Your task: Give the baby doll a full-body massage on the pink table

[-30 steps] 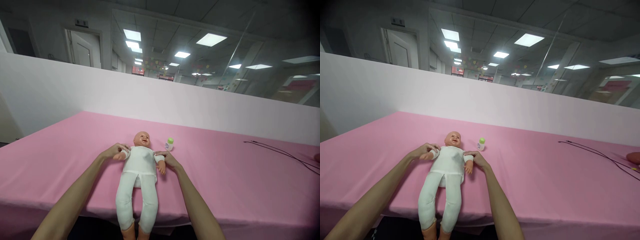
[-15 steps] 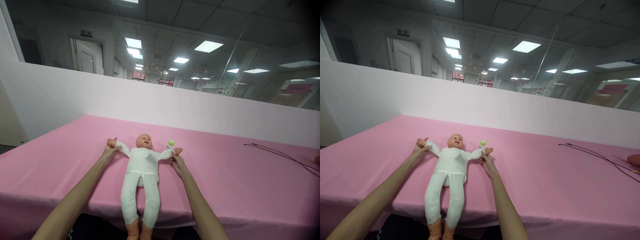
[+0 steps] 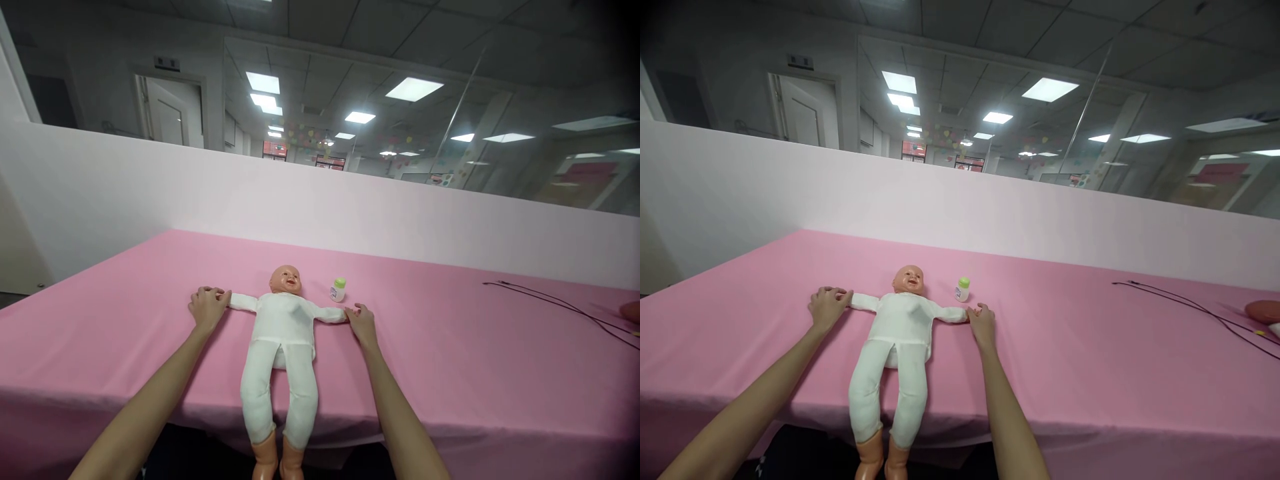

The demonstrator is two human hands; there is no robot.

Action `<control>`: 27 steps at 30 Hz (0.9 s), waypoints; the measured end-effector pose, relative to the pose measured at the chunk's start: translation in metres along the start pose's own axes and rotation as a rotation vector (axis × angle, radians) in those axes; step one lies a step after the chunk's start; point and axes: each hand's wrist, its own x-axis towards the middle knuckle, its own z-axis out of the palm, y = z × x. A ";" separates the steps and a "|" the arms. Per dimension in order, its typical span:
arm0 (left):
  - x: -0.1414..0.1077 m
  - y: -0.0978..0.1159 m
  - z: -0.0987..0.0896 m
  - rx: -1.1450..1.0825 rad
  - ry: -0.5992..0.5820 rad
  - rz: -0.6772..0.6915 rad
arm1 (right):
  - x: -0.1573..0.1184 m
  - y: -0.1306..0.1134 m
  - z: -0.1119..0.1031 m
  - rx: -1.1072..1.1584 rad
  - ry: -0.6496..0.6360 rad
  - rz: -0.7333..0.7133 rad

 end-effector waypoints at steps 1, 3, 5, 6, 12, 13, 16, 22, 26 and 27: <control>-0.002 0.002 0.000 -0.010 0.002 0.079 | -0.004 -0.006 -0.001 -0.068 0.023 -0.084; -0.005 0.008 0.002 -0.103 -0.124 0.314 | -0.013 -0.021 -0.002 -0.114 -0.041 -0.287; -0.008 0.014 0.003 -0.208 -0.342 0.553 | -0.022 -0.035 0.000 -0.084 -0.246 -0.498; -0.009 0.017 0.005 -0.234 -0.431 0.635 | -0.026 -0.040 0.002 -0.065 -0.366 -0.585; -0.009 0.032 0.021 -0.128 -0.487 0.701 | -0.032 -0.047 0.025 -0.041 -0.521 -0.727; -0.008 0.035 0.025 -0.114 -0.464 0.685 | -0.030 -0.046 0.028 -0.067 -0.494 -0.715; -0.003 0.041 0.031 -0.099 -0.413 0.632 | -0.024 -0.047 0.032 -0.130 -0.452 -0.684; 0.006 0.064 0.012 -0.326 -0.559 0.537 | -0.006 -0.049 0.017 -0.139 -0.521 -0.650; -0.007 0.124 0.012 -0.793 -0.532 0.332 | 0.025 -0.048 0.007 -0.218 -0.208 -0.528; -0.013 0.145 0.019 -0.932 -0.641 0.262 | 0.033 -0.048 0.006 -0.239 -0.132 -0.524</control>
